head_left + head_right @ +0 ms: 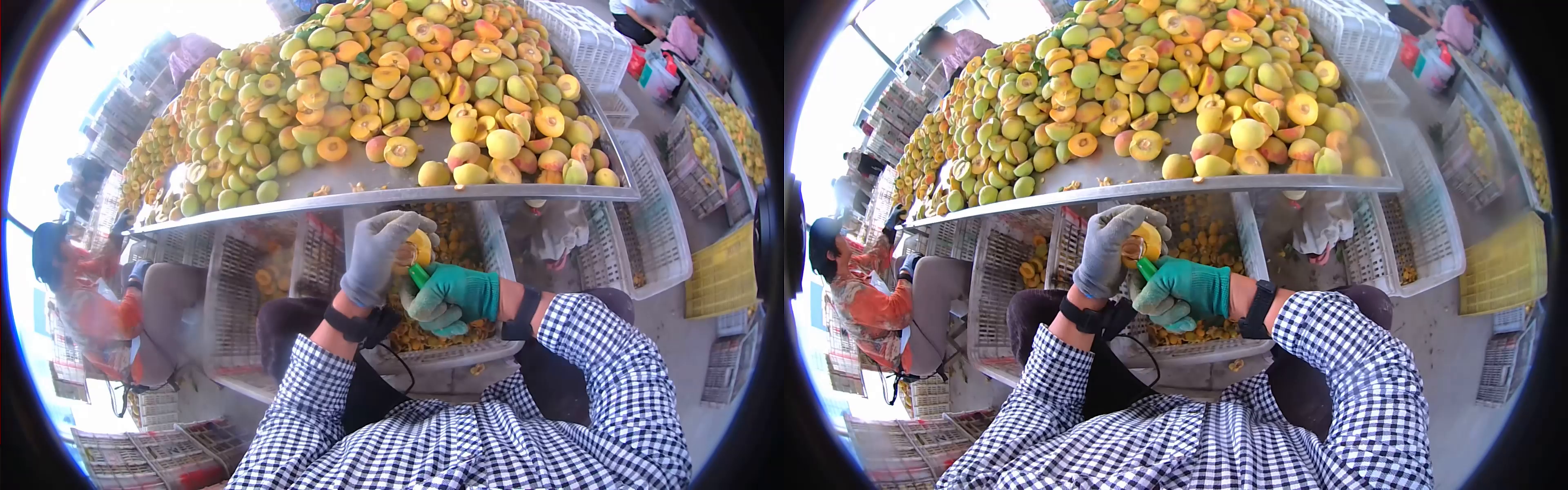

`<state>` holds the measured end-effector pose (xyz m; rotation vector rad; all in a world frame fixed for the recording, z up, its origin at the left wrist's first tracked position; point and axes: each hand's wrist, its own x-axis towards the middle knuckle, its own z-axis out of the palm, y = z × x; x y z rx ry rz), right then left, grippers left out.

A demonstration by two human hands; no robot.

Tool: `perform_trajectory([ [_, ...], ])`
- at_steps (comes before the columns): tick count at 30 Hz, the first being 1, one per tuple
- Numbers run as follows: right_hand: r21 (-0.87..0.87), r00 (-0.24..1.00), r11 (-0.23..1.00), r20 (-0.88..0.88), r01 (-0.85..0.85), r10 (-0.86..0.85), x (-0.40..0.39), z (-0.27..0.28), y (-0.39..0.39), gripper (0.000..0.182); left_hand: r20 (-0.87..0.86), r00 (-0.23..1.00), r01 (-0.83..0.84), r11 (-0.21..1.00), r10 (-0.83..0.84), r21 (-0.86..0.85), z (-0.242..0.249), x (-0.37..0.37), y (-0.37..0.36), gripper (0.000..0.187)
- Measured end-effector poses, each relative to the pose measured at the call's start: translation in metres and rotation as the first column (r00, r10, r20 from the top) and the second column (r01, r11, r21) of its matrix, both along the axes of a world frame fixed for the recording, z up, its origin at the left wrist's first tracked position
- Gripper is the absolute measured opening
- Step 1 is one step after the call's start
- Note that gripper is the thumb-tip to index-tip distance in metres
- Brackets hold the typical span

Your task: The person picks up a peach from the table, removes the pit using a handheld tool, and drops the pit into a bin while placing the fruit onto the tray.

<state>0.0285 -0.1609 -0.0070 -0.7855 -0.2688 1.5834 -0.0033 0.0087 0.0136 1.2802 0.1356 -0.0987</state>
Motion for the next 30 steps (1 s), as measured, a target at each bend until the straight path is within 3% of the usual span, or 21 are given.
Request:
perform_trajectory([
  [1, -0.014, 0.999, 1.0, 0.052, -0.003, 0.004, 0.001, -0.002, 0.0, 0.01, -0.043, 0.997, -0.067, 0.996, 0.065, -0.052, -0.007, 0.002, -0.001, 0.036],
  [2, -0.13, 0.955, 0.991, 0.294, -0.008, 0.046, 0.005, 0.001, 0.0, 0.01, -0.087, 0.988, -0.139, 0.985, 0.131, -0.101, -0.016, 0.003, -0.004, 0.035],
  [4, -0.335, 0.694, 0.94, 0.691, 0.063, 0.2, 0.014, 0.007, 0.002, 0.01, -0.137, 0.97, -0.226, 0.946, 0.199, -0.233, -0.035, 0.004, 0.001, 0.034],
  [6, -0.295, 0.102, 0.923, 0.955, 0.245, 0.278, 0.018, -0.021, -0.003, 0.014, -0.147, 0.959, -0.28, 0.901, 0.244, -0.331, -0.041, 0.005, 0.012, 0.034],
  [7, -0.23, -0.226, 0.92, 0.924, 0.318, 0.309, 0.018, -0.035, -0.008, 0.016, -0.152, 0.952, -0.304, 0.875, 0.266, -0.377, -0.041, 0.005, 0.02, 0.035],
  [10, -0.427, -0.142, 0.862, 0.868, 0.274, 0.476, 0.009, -0.024, -0.019, 0.021, -0.073, 0.944, -0.326, 0.877, 0.322, -0.353, -0.027, 0.002, 0.026, 0.033],
  [11, -0.265, -0.127, 0.914, 0.941, 0.306, 0.315, 0.009, -0.02, -0.018, 0.02, -0.052, 0.936, -0.345, 0.877, 0.348, -0.334, -0.022, 0.0, 0.024, 0.031],
  [12, -0.101, -0.113, 0.935, 0.983, 0.339, 0.147, 0.01, -0.016, -0.016, 0.02, -0.142, 0.948, -0.319, 0.839, 0.285, -0.441, -0.02, -0.002, 0.026, 0.029],
  [14, 0.249, -0.157, 0.892, 0.967, 0.378, -0.203, 0.007, 0.005, -0.011, 0.021, -0.117, 0.952, -0.306, 0.842, 0.284, -0.444, -0.013, -0.01, 0.017, 0.029],
  [17, 0.361, -0.366, 0.832, 0.907, 0.422, -0.208, 0.0, -0.014, 0.005, 0.019, -0.207, 0.947, -0.316, 0.815, 0.244, -0.485, -0.009, -0.008, 0.007, 0.029],
  [18, 0.418, -0.499, 0.82, 0.845, 0.39, -0.193, -0.004, -0.018, 0.008, 0.019, -0.199, 0.949, -0.314, 0.819, 0.247, -0.48, -0.008, -0.007, 0.005, 0.03],
  [20, 0.381, -0.564, 0.834, 0.819, 0.399, -0.105, -0.009, -0.017, 0.009, 0.019, -0.19, 0.949, -0.312, 0.814, 0.25, -0.489, -0.012, -0.009, 0.005, 0.031],
  [24, 0.314, -0.632, 0.895, 0.774, 0.316, -0.049, -0.034, -0.028, 0.015, 0.021, -0.161, 0.942, -0.335, 0.791, 0.294, -0.511, -0.035, -0.014, 0.017, 0.032],
  [25, 0.355, -0.496, 0.867, 0.855, 0.349, -0.15, -0.044, -0.032, 0.019, 0.025, -0.143, 0.94, -0.338, 0.792, 0.31, -0.508, -0.04, -0.014, 0.019, 0.032],
  [26, 0.37, -0.449, 0.864, 0.872, 0.342, -0.195, -0.043, -0.027, 0.021, 0.024, -0.156, 0.914, -0.403, 0.79, 0.374, -0.463, -0.052, -0.015, 0.029, 0.031],
  [27, 0.379, -0.399, 0.86, 0.887, 0.341, -0.232, -0.043, -0.022, 0.02, 0.023, -0.166, 0.854, -0.52, 0.804, 0.493, -0.288, -0.026, -0.023, 0.024, 0.035],
  [28, 0.285, -0.337, 0.914, 0.924, 0.289, -0.181, -0.036, -0.017, 0.014, 0.023, -0.074, 0.817, -0.572, 0.786, 0.572, -0.236, -0.013, -0.031, 0.038, 0.031],
  [29, 0.188, -0.276, 0.956, 0.953, 0.225, -0.122, -0.024, -0.011, 0.006, 0.022, 0.148, 0.761, -0.619, 0.776, 0.631, -0.122, 0.0, -0.04, 0.058, 0.026],
  [30, 0.091, -0.219, 0.984, 0.974, 0.152, -0.056, -0.016, -0.007, -0.005, 0.022, 0.289, 0.68, -0.733, 0.629, 0.673, 0.259, 0.011, -0.049, 0.088, 0.024],
])
